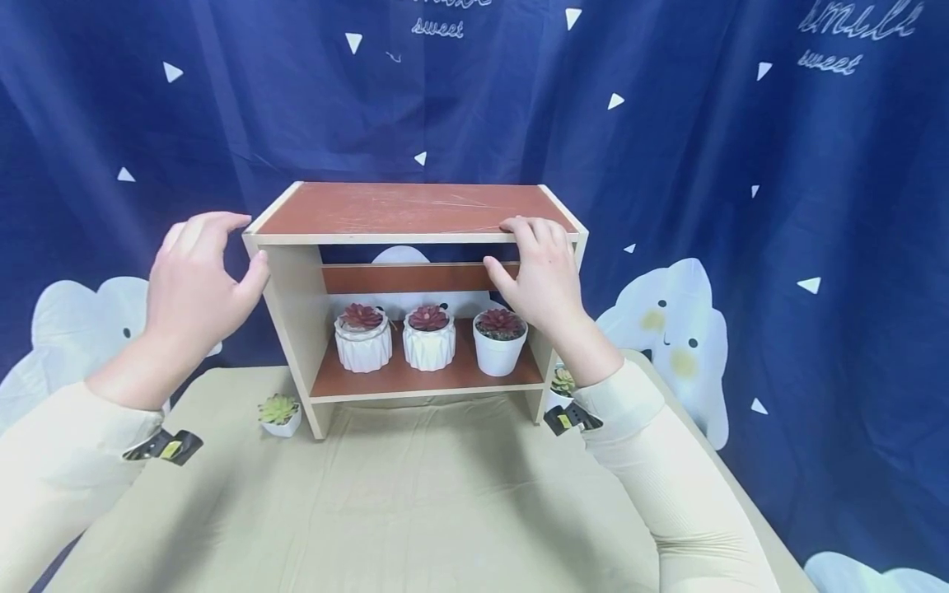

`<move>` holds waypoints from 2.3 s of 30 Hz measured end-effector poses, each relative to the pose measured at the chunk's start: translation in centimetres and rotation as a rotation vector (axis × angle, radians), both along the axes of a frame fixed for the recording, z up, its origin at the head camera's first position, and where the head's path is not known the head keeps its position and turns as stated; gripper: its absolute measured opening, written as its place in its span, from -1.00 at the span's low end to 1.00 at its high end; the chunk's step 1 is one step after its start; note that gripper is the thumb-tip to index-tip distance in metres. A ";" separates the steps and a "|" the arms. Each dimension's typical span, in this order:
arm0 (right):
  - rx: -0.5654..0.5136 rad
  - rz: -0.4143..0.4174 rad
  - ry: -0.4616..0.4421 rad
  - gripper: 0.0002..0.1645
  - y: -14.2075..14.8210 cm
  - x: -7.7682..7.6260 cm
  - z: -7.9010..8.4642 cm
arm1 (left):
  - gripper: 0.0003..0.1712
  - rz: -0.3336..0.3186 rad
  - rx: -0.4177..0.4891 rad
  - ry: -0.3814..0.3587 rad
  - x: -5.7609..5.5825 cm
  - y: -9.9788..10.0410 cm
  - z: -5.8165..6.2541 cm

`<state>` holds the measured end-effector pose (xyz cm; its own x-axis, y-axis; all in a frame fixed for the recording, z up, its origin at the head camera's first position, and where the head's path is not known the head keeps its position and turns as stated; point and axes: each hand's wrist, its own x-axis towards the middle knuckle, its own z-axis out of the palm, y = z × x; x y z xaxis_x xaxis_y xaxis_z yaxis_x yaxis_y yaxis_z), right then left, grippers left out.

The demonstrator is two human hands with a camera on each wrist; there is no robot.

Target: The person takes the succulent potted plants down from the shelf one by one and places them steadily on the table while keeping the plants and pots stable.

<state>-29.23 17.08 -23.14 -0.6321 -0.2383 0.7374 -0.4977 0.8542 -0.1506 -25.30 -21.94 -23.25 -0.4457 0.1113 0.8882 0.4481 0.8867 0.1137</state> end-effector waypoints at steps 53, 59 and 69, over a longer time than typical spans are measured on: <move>-0.006 -0.009 0.001 -0.40 -0.1 0.2 -0.2 | -0.55 -0.041 -0.111 -0.035 -2.5 4.5 -0.5; -0.002 -0.002 0.018 -0.38 -0.1 0.2 -0.2 | -0.56 -0.035 -0.102 -0.018 -2.4 4.6 -0.5; -0.010 -0.001 0.014 -0.38 -0.1 0.1 -0.2 | -0.54 -0.038 -0.048 0.020 -2.7 5.1 -0.9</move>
<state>-29.16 16.97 -23.34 -0.6216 -0.2305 0.7486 -0.4989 0.8533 -0.1515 -28.03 -16.84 -24.11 -0.4228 0.1708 0.8900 0.4829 0.8735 0.0618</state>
